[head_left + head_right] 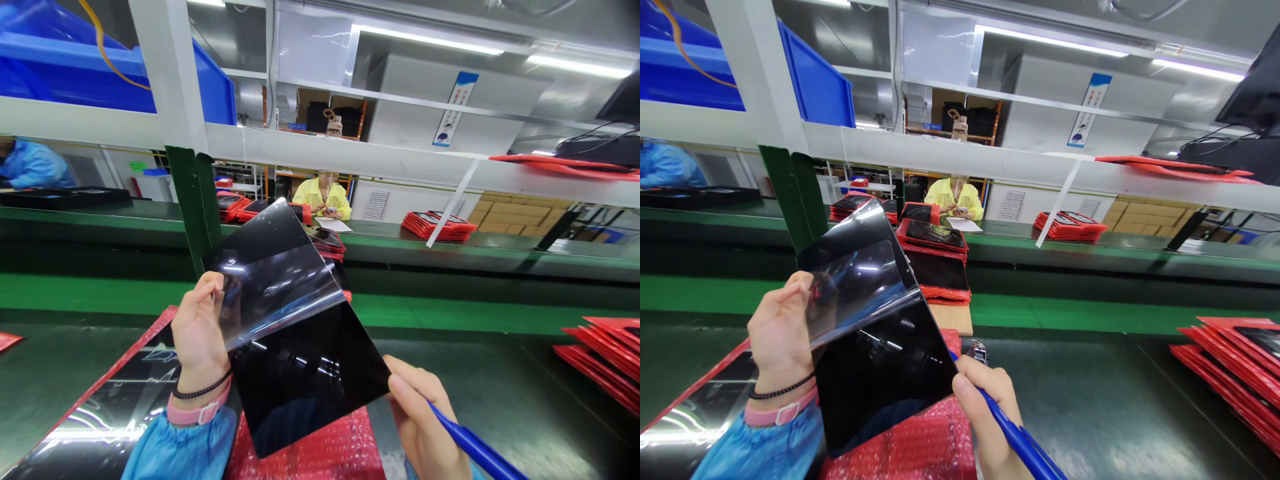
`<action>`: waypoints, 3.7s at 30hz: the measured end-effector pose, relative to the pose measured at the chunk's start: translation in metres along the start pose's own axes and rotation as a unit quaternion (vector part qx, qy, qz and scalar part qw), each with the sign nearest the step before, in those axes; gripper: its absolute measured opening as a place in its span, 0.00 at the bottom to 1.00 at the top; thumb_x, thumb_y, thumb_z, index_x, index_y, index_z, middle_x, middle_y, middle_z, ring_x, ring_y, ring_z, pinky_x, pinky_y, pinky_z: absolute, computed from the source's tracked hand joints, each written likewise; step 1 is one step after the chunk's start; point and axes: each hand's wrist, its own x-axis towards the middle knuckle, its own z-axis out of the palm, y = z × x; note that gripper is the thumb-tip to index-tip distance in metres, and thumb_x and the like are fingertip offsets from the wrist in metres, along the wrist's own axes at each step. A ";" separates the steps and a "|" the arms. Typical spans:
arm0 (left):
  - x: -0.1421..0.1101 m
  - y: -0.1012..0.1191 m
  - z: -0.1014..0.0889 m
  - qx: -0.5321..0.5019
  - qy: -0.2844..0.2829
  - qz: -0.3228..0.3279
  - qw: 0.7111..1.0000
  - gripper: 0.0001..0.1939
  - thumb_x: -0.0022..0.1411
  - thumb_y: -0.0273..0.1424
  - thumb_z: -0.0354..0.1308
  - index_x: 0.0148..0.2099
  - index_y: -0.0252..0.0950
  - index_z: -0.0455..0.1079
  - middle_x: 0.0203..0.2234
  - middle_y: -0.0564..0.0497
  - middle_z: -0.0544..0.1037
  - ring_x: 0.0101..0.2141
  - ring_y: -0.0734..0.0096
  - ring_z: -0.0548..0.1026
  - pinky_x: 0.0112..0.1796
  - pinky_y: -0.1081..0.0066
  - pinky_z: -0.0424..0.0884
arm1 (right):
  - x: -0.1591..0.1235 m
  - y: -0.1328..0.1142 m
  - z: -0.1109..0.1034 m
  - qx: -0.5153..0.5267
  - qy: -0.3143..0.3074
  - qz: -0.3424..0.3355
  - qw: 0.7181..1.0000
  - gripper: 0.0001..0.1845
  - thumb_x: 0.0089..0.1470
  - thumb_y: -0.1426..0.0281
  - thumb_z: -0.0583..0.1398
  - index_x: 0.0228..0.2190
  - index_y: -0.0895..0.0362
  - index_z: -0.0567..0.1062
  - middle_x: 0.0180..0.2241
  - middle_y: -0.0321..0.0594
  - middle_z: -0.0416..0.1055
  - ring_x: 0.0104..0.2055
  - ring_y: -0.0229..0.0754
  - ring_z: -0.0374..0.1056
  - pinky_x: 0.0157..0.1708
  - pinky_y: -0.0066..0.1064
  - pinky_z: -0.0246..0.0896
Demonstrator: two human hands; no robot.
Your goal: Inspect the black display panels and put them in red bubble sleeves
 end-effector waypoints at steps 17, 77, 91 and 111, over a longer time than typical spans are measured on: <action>-0.039 0.023 0.018 -0.006 -0.189 -0.162 0.969 0.12 0.55 0.35 0.54 0.29 0.37 0.77 0.33 0.48 0.80 0.40 0.61 0.74 0.40 0.69 0.67 | 0.015 -0.034 0.010 0.023 -0.023 0.036 0.999 0.12 0.48 0.56 0.66 0.31 0.51 0.79 0.29 0.37 0.75 0.32 0.45 0.70 0.34 0.32 0.67; -0.048 0.009 0.005 0.036 -0.333 0.185 0.924 0.16 0.56 0.19 0.58 0.40 0.44 0.81 0.35 0.51 0.84 0.33 0.67 0.82 0.34 0.76 0.77 | 0.025 0.016 0.007 -0.241 0.019 -0.514 0.823 0.33 0.50 0.76 0.62 0.56 0.44 0.63 0.52 0.38 0.73 0.63 0.58 0.56 0.59 0.61 0.54; -0.100 0.002 -0.003 0.042 -0.348 0.118 0.929 0.41 0.59 0.21 0.60 0.68 0.55 0.48 0.35 0.55 0.82 0.29 0.75 0.79 0.34 0.79 0.76 | 0.045 0.005 -0.014 -0.101 0.202 -0.476 0.850 0.14 0.46 0.77 0.67 0.31 0.50 0.70 0.22 0.30 0.72 0.36 0.45 0.69 0.43 0.42 0.65; -0.143 0.007 -0.003 0.126 -0.404 -0.004 0.906 0.48 0.59 0.26 0.61 0.70 0.47 0.33 0.55 0.42 0.74 0.51 0.55 0.75 0.51 0.59 0.71 | 0.075 0.014 -0.009 0.292 0.065 -0.140 0.944 0.16 0.43 0.72 0.69 0.30 0.51 0.66 0.25 0.30 0.65 0.35 0.40 0.70 0.34 0.31 0.72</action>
